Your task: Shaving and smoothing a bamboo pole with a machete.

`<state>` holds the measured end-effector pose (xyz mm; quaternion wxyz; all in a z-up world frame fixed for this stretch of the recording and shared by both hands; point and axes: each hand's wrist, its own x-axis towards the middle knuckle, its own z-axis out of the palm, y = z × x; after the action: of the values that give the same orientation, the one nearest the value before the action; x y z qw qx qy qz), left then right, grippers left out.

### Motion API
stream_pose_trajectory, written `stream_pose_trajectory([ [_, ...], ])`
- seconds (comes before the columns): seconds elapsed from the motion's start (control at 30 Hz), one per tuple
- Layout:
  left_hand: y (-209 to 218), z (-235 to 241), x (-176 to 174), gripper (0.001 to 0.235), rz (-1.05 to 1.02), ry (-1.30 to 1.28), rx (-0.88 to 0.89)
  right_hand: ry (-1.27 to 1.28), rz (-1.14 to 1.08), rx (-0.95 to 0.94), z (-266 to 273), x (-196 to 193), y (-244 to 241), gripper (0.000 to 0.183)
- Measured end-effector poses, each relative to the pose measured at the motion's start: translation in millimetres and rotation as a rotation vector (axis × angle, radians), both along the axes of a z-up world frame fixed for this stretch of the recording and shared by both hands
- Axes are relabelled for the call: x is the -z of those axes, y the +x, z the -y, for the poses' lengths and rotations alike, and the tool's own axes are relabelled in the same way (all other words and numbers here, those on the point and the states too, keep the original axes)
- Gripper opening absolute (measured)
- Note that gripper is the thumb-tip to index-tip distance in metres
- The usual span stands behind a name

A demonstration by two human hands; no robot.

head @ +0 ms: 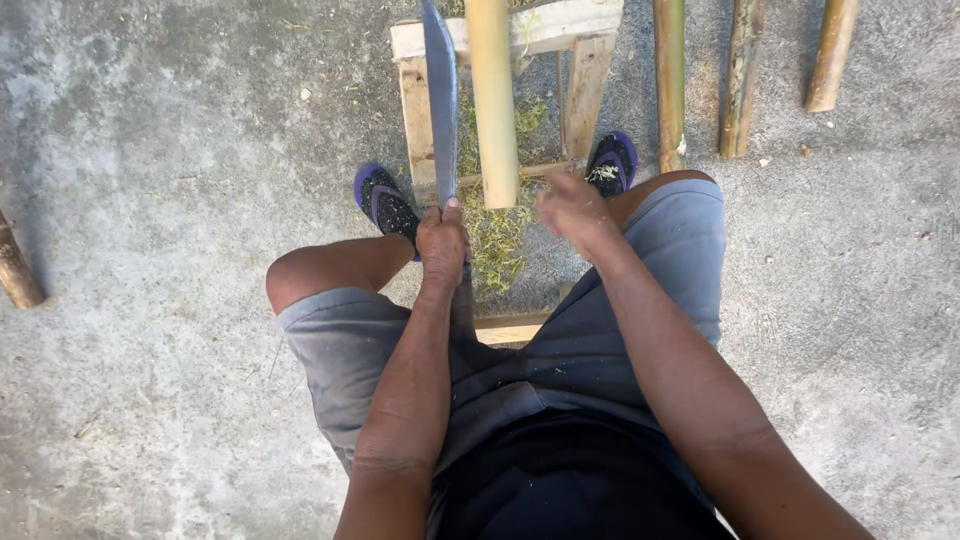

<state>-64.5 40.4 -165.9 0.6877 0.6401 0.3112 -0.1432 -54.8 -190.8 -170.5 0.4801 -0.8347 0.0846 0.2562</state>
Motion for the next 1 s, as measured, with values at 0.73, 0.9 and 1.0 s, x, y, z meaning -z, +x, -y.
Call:
stream_pose_trajectory([
  [0.73,2,-6,-16,0.03,-0.097,0.025,0.084,0.36,-0.136,0.451,-30,-40,32,0.064],
  [0.9,3,-5,-10,0.033,-0.128,0.049,0.076,1.262,-0.251,0.689,-33,-40,-10,0.058],
  [1.0,7,-6,-4,0.038,-0.122,0.068,0.091,1.419,-0.187,0.673,-49,0,-46,0.048],
])
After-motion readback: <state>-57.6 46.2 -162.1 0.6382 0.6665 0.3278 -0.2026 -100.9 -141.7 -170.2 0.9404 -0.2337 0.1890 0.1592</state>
